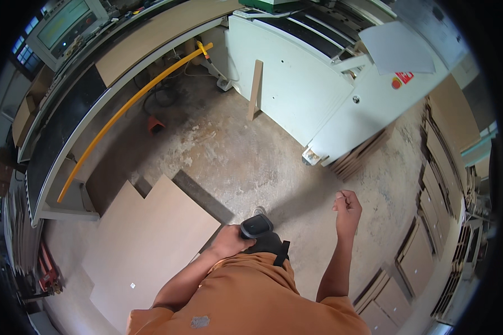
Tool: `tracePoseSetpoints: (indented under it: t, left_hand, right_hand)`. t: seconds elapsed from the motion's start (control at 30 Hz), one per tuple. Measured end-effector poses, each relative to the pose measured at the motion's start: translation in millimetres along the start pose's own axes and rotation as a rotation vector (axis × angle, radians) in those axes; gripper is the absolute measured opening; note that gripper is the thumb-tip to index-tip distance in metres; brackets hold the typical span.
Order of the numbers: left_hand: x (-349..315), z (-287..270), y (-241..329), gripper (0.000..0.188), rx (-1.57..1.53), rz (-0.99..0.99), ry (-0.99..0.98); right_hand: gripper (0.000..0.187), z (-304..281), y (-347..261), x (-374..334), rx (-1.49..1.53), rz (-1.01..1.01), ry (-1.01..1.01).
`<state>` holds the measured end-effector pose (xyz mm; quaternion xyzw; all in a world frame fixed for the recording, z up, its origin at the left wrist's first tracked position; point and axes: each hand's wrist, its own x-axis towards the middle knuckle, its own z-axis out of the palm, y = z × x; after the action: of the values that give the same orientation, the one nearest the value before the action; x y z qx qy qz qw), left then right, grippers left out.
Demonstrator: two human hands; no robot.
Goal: The person scans barcodes on large wood panels using a handheld barcode scanner, then places each panel onto a conveyor belt. They repeat this process for multiple panels, walking between the stack and the conveyor.
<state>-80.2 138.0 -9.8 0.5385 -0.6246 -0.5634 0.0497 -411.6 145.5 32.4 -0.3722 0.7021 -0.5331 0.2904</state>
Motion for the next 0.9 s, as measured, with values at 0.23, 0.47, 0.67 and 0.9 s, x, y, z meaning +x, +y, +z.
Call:
tracePoseSetpoints:
  t: [0.23, 0.47, 0.67, 0.9]
  left_hand:
    - [60, -62, 57, 0.034, -0.026, 0.046, 0.164]
    - [118, -105, 60, 0.032, -0.046, 0.111, 0.011]
    - [207, -204, 65, 0.028, 0.019, 0.37, 0.099]
    - [243, -344, 71, 0.035, -0.036, 0.426, 0.116]
  right_hand:
    - [0.014, 137, 13, 127, -0.068, -0.172, -0.338]
    - [0.029, 285, 45, 147, -0.511, -0.266, -0.867]
    - [0.028, 353, 90, 202, -0.67, -0.39, -1.119]
    - [0.03, 439, 65, 317, -0.619, -0.464, -0.977]
